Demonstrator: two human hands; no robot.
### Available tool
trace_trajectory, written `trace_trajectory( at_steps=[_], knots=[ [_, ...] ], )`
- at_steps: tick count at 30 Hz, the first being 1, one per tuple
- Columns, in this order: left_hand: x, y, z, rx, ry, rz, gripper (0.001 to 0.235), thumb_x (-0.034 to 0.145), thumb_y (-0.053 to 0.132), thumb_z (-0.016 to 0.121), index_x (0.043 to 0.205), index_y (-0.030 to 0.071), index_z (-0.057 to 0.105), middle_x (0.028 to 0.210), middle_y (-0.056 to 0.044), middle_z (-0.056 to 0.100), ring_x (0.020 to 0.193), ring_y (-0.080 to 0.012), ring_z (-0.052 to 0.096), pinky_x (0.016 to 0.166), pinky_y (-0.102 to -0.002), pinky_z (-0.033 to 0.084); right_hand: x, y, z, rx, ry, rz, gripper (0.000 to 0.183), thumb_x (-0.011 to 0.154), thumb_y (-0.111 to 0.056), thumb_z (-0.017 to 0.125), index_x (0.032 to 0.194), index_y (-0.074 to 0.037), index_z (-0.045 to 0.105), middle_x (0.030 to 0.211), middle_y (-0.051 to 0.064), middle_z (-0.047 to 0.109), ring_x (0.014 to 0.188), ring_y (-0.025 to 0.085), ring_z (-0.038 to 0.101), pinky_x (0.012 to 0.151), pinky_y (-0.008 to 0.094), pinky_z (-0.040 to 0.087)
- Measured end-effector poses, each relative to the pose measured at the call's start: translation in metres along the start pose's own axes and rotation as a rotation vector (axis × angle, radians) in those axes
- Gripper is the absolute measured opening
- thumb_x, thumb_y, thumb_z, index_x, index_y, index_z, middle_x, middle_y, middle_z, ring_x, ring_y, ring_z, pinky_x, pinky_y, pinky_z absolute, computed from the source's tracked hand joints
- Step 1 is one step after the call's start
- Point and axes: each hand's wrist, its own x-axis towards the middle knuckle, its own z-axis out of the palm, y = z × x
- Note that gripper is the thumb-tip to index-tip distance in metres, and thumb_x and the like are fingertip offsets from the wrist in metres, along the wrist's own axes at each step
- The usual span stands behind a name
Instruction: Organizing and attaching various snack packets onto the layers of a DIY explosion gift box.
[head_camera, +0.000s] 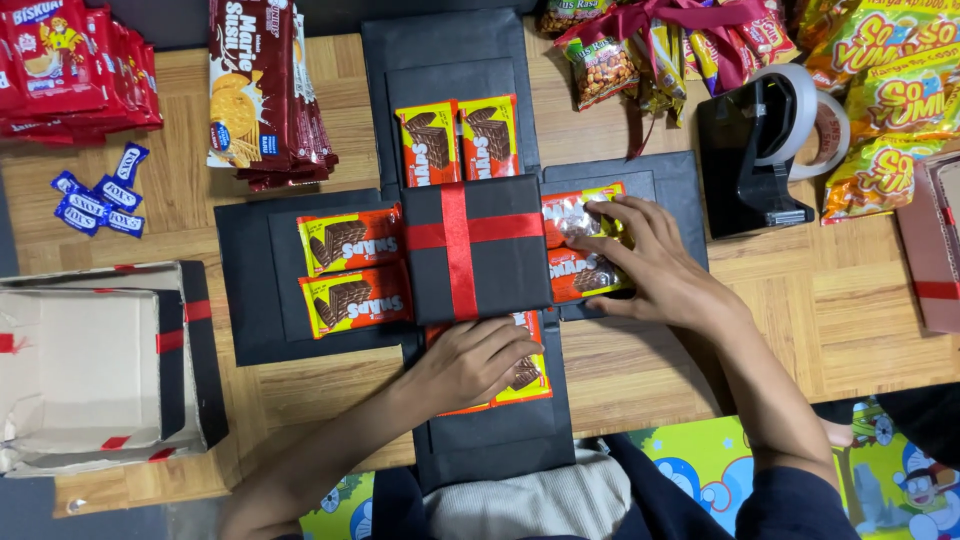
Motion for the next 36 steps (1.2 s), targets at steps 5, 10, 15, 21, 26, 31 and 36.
trace_trajectory(
  at_steps=[5,10,15,21,26,31,36],
  knots=[
    [0.001,0.001,0.0,0.003,0.004,0.0,0.023,0.103,0.014,0.044,0.113,0.01,0.064,0.103,-0.007,0.06,0.103,-0.0273,0.066,0.072,-0.034,0.051,0.009,-0.005,-0.005,0.024,0.042,-0.023,0.061,0.089,-0.055,0.066,0.142,-0.027,0.058,0.157,0.011,0.041,0.148,0.042,0.032,0.119,0.062,0.021],
    [0.002,0.001,-0.001,-0.013,0.007,0.001,0.023,0.103,0.013,0.043,0.111,0.01,0.064,0.102,-0.007,0.059,0.102,-0.0277,0.066,0.071,-0.034,0.05,0.015,0.004,0.005,-0.012,0.099,-0.082,0.046,0.107,-0.046,0.041,0.145,-0.025,0.057,0.159,0.005,0.046,0.148,0.035,0.036,0.119,0.055,0.024],
    [0.002,0.001,-0.001,-0.006,0.014,0.006,0.022,0.103,0.013,0.044,0.11,0.009,0.065,0.102,-0.007,0.06,0.102,-0.0277,0.066,0.071,-0.035,0.05,0.013,0.011,0.004,-0.035,0.138,-0.059,0.041,0.109,-0.042,0.039,0.14,-0.027,0.062,0.155,0.001,0.051,0.146,0.035,0.041,0.116,0.053,0.032],
    [-0.001,0.001,0.001,-0.002,-0.006,-0.008,0.023,0.103,0.014,0.044,0.113,0.011,0.064,0.102,-0.007,0.06,0.104,-0.0277,0.066,0.072,-0.035,0.05,0.015,0.007,0.0,0.026,0.164,-0.05,0.035,0.108,-0.033,0.046,0.136,-0.023,0.066,0.151,0.003,0.055,0.145,0.039,0.043,0.115,0.053,0.037],
    [-0.002,0.0,0.001,-0.002,-0.018,-0.011,0.023,0.103,0.014,0.044,0.114,0.011,0.064,0.103,-0.007,0.061,0.105,-0.0274,0.066,0.072,-0.035,0.05,0.016,0.011,0.003,0.033,0.18,-0.052,0.035,0.108,-0.032,0.047,0.136,-0.024,0.066,0.151,0.003,0.056,0.145,0.039,0.043,0.115,0.052,0.037],
    [-0.002,-0.001,0.001,-0.007,-0.032,-0.01,0.022,0.103,0.014,0.044,0.114,0.011,0.063,0.103,-0.007,0.061,0.105,-0.028,0.067,0.073,-0.036,0.051,0.017,0.014,0.007,0.044,0.188,-0.043,0.036,0.108,-0.034,0.046,0.137,-0.024,0.066,0.152,0.002,0.055,0.146,0.039,0.042,0.116,0.052,0.036],
    [0.002,-0.001,0.001,-0.01,0.031,0.011,0.023,0.105,0.015,0.043,0.111,0.01,0.065,0.099,-0.006,0.061,0.1,-0.0274,0.068,0.072,-0.036,0.052,0.019,0.012,0.005,0.045,0.213,-0.078,0.036,0.108,-0.033,0.047,0.136,-0.022,0.067,0.15,0.006,0.057,0.143,0.04,0.044,0.116,0.055,0.035]
  ],
)
